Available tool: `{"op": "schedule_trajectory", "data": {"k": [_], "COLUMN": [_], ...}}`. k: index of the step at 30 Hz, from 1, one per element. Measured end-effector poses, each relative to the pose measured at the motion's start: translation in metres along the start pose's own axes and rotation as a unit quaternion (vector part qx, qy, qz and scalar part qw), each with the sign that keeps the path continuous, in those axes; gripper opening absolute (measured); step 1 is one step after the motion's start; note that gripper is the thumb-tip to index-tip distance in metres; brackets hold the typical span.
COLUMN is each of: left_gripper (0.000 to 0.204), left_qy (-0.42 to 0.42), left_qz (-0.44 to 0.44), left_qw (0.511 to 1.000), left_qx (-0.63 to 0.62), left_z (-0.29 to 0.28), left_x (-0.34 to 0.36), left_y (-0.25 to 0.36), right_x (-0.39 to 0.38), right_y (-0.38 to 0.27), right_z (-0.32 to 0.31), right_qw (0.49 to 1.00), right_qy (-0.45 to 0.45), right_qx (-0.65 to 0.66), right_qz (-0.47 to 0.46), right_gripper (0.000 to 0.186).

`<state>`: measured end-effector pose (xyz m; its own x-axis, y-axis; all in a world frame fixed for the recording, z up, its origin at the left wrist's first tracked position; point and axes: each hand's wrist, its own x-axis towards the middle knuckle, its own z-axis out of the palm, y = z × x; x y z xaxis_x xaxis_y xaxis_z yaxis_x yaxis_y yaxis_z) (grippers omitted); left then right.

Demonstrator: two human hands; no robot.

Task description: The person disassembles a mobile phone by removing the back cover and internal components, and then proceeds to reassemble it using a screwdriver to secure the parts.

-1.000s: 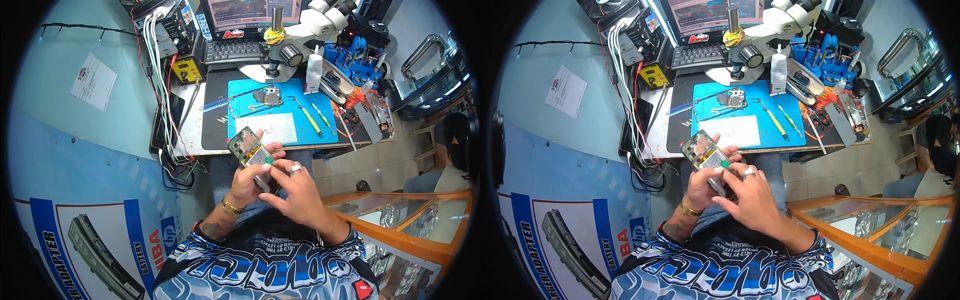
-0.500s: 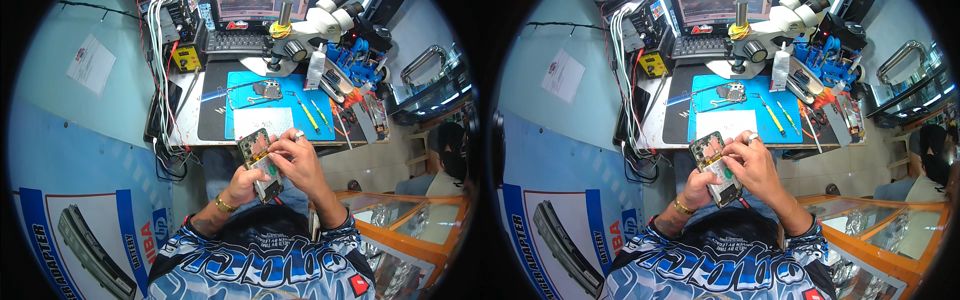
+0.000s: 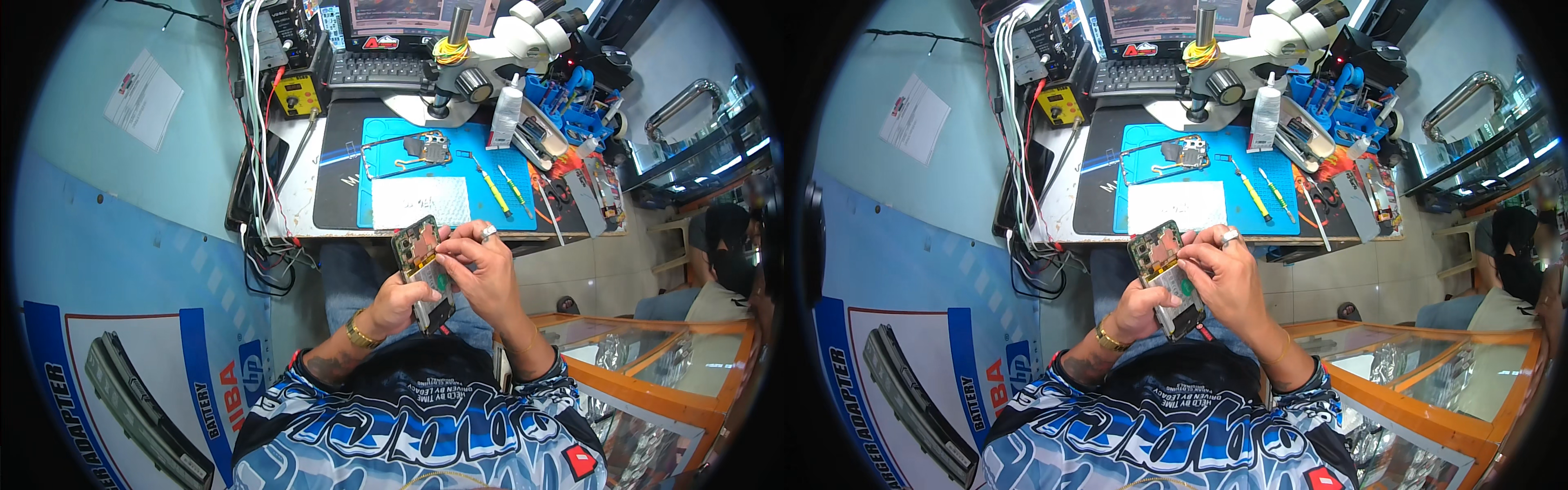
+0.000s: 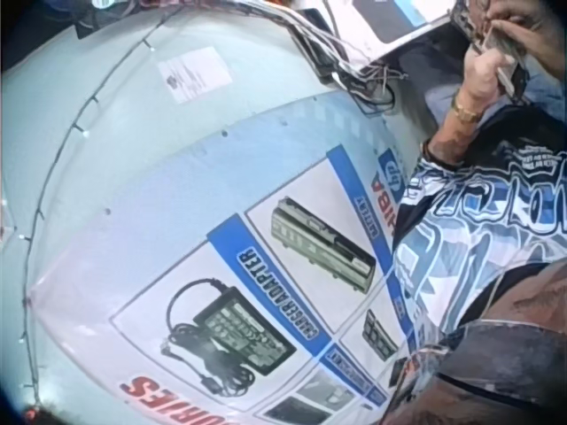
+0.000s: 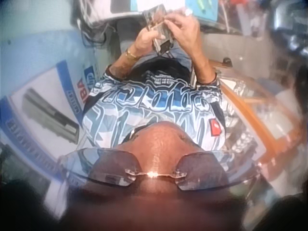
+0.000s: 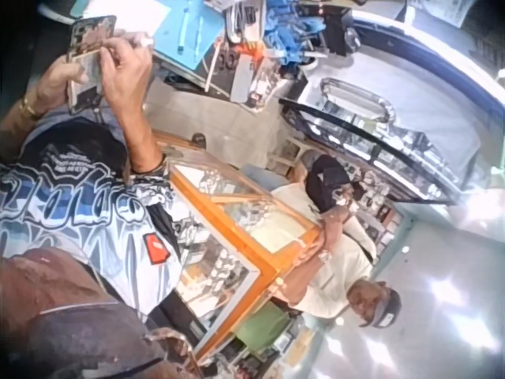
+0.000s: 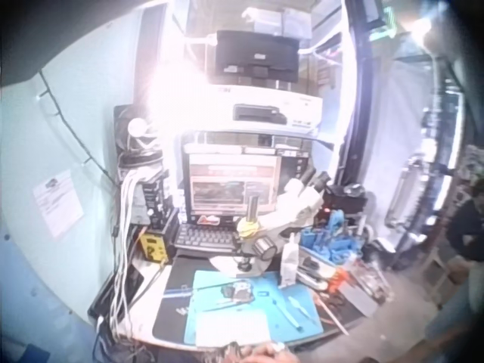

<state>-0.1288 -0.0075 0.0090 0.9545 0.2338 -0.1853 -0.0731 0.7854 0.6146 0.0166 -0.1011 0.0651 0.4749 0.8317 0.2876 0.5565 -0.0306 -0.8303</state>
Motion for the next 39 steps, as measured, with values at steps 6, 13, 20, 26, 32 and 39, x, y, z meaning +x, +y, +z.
{"op": "schedule_trajectory", "data": {"k": [6,13,20,26,32,39], "left_gripper": [0.076,0.074,0.062,0.072,0.074,0.075], "left_qy": [0.012,-0.044,-0.047,-0.012,-0.049,-0.090], "left_qz": [-0.026,-0.011,-0.052,-0.062,-0.025,-0.084], "left_qw": [0.999,0.999,0.997,0.998,0.995,0.992], "left_qx": [0.039,0.007,-0.013,-0.015,-0.087,-0.039], "left_z": [0.004,-0.001,-0.008,0.008,0.024,-0.001], "left_x": [0.000,0.003,0.001,-0.001,0.002,0.003], "left_y": [0.003,-0.002,-0.005,0.000,0.006,-0.002], "right_x": [0.002,-0.001,0.007,-0.005,-0.024,-0.021], "right_y": [-0.003,0.005,0.011,0.021,0.024,0.032], "right_z": [-0.009,-0.017,-0.027,-0.028,-0.018,-0.025], "right_qw": [0.995,0.996,0.983,0.988,0.988,0.815], "right_qy": [0.005,-0.022,-0.126,-0.091,0.052,-0.136], "right_qx": [-0.067,-0.057,0.087,0.118,0.139,0.462], "right_qz": [-0.068,-0.067,0.099,0.036,0.052,0.321], "right_gripper": [0.015,0.015,0.010,0.012,0.027,0.014]}}
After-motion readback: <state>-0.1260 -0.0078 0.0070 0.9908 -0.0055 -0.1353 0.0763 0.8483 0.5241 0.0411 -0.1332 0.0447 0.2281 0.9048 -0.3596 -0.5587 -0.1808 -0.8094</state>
